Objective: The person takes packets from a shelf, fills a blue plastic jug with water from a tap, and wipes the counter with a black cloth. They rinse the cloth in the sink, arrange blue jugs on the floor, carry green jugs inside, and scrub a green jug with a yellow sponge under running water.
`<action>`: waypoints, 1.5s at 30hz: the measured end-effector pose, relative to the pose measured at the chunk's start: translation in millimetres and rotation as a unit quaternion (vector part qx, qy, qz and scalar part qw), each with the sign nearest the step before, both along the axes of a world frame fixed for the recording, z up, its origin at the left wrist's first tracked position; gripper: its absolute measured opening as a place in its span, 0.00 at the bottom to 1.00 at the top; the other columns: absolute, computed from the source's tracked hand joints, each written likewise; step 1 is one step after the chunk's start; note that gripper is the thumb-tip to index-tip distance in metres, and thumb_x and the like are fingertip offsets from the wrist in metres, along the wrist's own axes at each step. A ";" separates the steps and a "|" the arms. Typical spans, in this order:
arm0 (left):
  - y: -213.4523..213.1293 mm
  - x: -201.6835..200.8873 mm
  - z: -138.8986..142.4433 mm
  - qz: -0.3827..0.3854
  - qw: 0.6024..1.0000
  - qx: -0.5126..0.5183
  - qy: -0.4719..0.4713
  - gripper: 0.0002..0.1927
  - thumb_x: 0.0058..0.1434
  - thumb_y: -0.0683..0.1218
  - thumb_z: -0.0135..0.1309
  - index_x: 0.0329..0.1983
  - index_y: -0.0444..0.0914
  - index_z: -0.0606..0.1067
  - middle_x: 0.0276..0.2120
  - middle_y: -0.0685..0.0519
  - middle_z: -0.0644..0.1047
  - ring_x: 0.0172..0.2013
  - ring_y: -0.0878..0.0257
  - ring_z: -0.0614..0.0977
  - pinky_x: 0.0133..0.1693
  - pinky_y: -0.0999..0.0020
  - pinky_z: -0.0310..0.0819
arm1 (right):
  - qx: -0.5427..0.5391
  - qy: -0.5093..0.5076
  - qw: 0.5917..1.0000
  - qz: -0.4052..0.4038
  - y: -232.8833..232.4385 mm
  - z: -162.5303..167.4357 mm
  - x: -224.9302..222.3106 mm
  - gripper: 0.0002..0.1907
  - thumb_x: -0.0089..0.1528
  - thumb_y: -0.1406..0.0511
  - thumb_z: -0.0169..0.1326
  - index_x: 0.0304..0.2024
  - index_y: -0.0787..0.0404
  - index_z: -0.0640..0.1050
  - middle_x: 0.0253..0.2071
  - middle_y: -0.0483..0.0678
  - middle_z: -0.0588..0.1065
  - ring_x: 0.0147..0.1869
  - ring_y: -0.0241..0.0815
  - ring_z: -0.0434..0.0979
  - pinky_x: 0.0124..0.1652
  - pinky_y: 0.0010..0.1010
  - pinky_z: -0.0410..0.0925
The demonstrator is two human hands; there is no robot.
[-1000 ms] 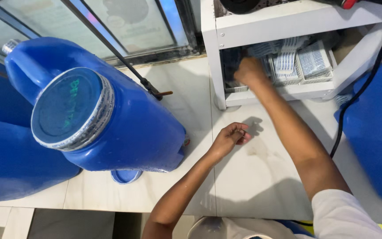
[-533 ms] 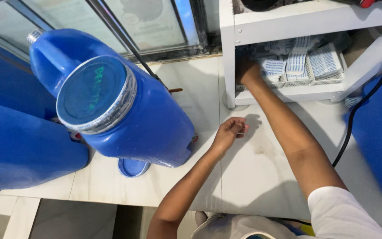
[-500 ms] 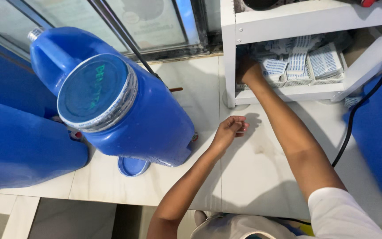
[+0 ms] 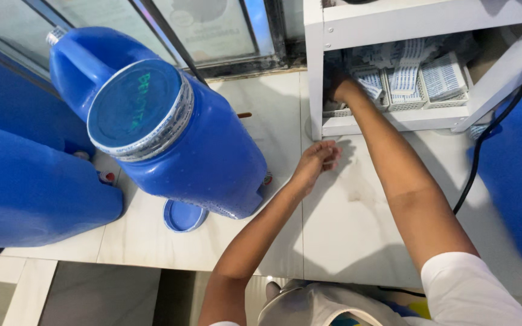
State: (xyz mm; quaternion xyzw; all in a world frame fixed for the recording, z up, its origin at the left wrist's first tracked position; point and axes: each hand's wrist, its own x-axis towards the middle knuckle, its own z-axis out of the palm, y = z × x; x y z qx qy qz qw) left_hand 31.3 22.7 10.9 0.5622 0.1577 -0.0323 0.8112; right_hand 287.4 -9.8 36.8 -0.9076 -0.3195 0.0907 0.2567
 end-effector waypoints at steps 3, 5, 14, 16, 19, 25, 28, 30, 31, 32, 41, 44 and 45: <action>9.1 15.0 -5.6 0.034 0.999 -0.030 -0.002 0.18 0.72 0.46 0.41 0.62 0.35 0.67 0.50 0.52 0.77 0.49 0.65 0.77 0.52 0.66 0.74 | 0.005 -0.153 0.987 -0.042 -0.1 12.0 -9.5 0.33 0.49 0.61 0.66 0.56 0.65 0.76 0.52 0.66 0.75 0.53 0.63 0.77 0.47 0.47 0.71; 11.7 21.7 -10.4 0.044 0.998 -0.047 -0.003 0.19 0.72 0.47 0.41 0.63 0.35 0.67 0.50 0.51 0.77 0.49 0.64 0.77 0.52 0.66 0.74 | 0.054 -0.031 0.991 -0.115 -6.1 24.2 -17.4 0.27 0.55 0.57 0.64 0.51 0.67 0.79 0.47 0.65 0.78 0.50 0.59 0.81 0.47 0.44 0.74; -4.3 59.7 16.0 0.012 0.960 -0.276 -0.042 0.34 0.69 0.65 0.47 0.63 0.32 0.66 0.51 0.45 0.79 0.50 0.57 0.80 0.52 0.62 0.76 | 0.154 -0.117 0.974 -0.115 -121.6 69.2 -124.6 0.38 0.55 0.56 0.64 0.62 0.74 0.72 0.51 0.72 0.76 0.54 0.66 0.78 0.51 0.48 0.70; -20.4 58.6 24.6 -0.040 0.933 -0.352 -0.067 0.40 0.65 0.69 0.48 0.61 0.31 0.67 0.50 0.42 0.79 0.49 0.53 0.81 0.53 0.57 0.77 | 0.104 -0.091 0.983 -0.118 -154.7 64.9 -177.3 0.41 0.57 0.56 0.62 0.68 0.70 0.69 0.52 0.71 0.76 0.54 0.66 0.78 0.52 0.50 0.71; -52.3 39.6 22.1 -0.046 0.923 -0.376 -0.072 0.31 0.68 0.62 0.52 0.64 0.37 0.66 0.53 0.46 0.77 0.51 0.54 0.80 0.54 0.53 0.74 | 0.082 -0.124 0.983 -0.107 -176.8 61.0 -236.7 0.41 0.58 0.58 0.61 0.71 0.69 0.65 0.55 0.70 0.75 0.54 0.67 0.77 0.50 0.52 0.71; -84.3 20.0 3.2 -0.013 0.906 -0.406 -0.116 0.26 0.69 0.50 0.57 0.66 0.40 0.65 0.55 0.49 0.76 0.54 0.56 0.80 0.58 0.56 0.75 | 0.097 -0.211 0.965 -0.123 -193.0 58.5 -291.5 0.40 0.61 0.60 0.61 0.69 0.73 0.63 0.56 0.69 0.74 0.56 0.67 0.77 0.49 0.50 0.72; -90.9 17.0 1.3 -0.019 0.904 -0.407 -0.128 0.26 0.68 0.49 0.57 0.66 0.39 0.64 0.55 0.48 0.76 0.54 0.56 0.80 0.58 0.55 0.75 | 0.119 -0.198 0.963 -0.137 -202.0 55.7 -300.0 0.40 0.61 0.60 0.61 0.69 0.74 0.63 0.57 0.70 0.73 0.56 0.68 0.77 0.50 0.50 0.72; -94.6 14.4 2.9 -0.012 0.912 -0.388 -0.130 0.27 0.67 0.49 0.57 0.66 0.41 0.64 0.55 0.50 0.75 0.54 0.57 0.79 0.58 0.56 0.75 | 0.137 -0.191 0.961 -0.146 -208.0 53.1 -302.7 0.40 0.60 0.60 0.61 0.68 0.74 0.63 0.57 0.71 0.73 0.55 0.67 0.77 0.50 0.49 0.72; -95.8 12.6 3.7 -0.008 0.916 -0.379 -0.131 0.27 0.66 0.48 0.57 0.67 0.42 0.64 0.55 0.51 0.75 0.54 0.58 0.79 0.58 0.56 0.74 | 0.140 -0.186 0.960 -0.152 -211.4 51.7 -303.3 0.40 0.60 0.59 0.61 0.68 0.73 0.63 0.57 0.70 0.73 0.55 0.66 0.77 0.50 0.48 0.72; -95.9 11.5 5.0 -0.020 0.921 -0.366 -0.135 0.27 0.67 0.49 0.57 0.67 0.41 0.64 0.55 0.51 0.75 0.55 0.57 0.79 0.59 0.56 0.74 | 0.144 -0.183 0.960 -0.157 -215.2 50.3 -302.9 0.40 0.59 0.59 0.61 0.68 0.73 0.63 0.56 0.70 0.74 0.54 0.65 0.77 0.49 0.47 0.72; -85.6 3.9 15.9 -0.100 0.920 -0.373 -0.062 0.31 0.71 0.60 0.50 0.68 0.36 0.64 0.57 0.45 0.76 0.57 0.53 0.78 0.61 0.54 0.71 | 0.472 0.237 0.847 -0.062 -252.1 24.6 -272.9 0.26 0.72 0.63 0.52 0.71 0.66 0.67 0.58 0.48 0.76 0.60 0.34 0.76 0.59 0.25 0.69; -87.1 4.0 22.9 -0.125 0.910 -0.385 -0.091 0.31 0.71 0.60 0.48 0.67 0.34 0.64 0.57 0.44 0.76 0.58 0.52 0.78 0.61 0.55 0.70 | 0.490 0.175 0.853 -0.042 -244.5 22.7 -267.0 0.28 0.70 0.66 0.57 0.69 0.67 0.64 0.55 0.52 0.72 0.57 0.37 0.74 0.54 0.29 0.70; -86.9 4.1 25.5 -0.141 0.901 -0.396 -0.106 0.30 0.72 0.58 0.48 0.68 0.34 0.63 0.58 0.44 0.76 0.58 0.52 0.78 0.61 0.55 0.70 | 0.475 0.178 0.859 -0.072 -241.5 25.3 -267.5 0.29 0.68 0.66 0.58 0.67 0.66 0.63 0.53 0.53 0.73 0.54 0.37 0.76 0.50 0.30 0.71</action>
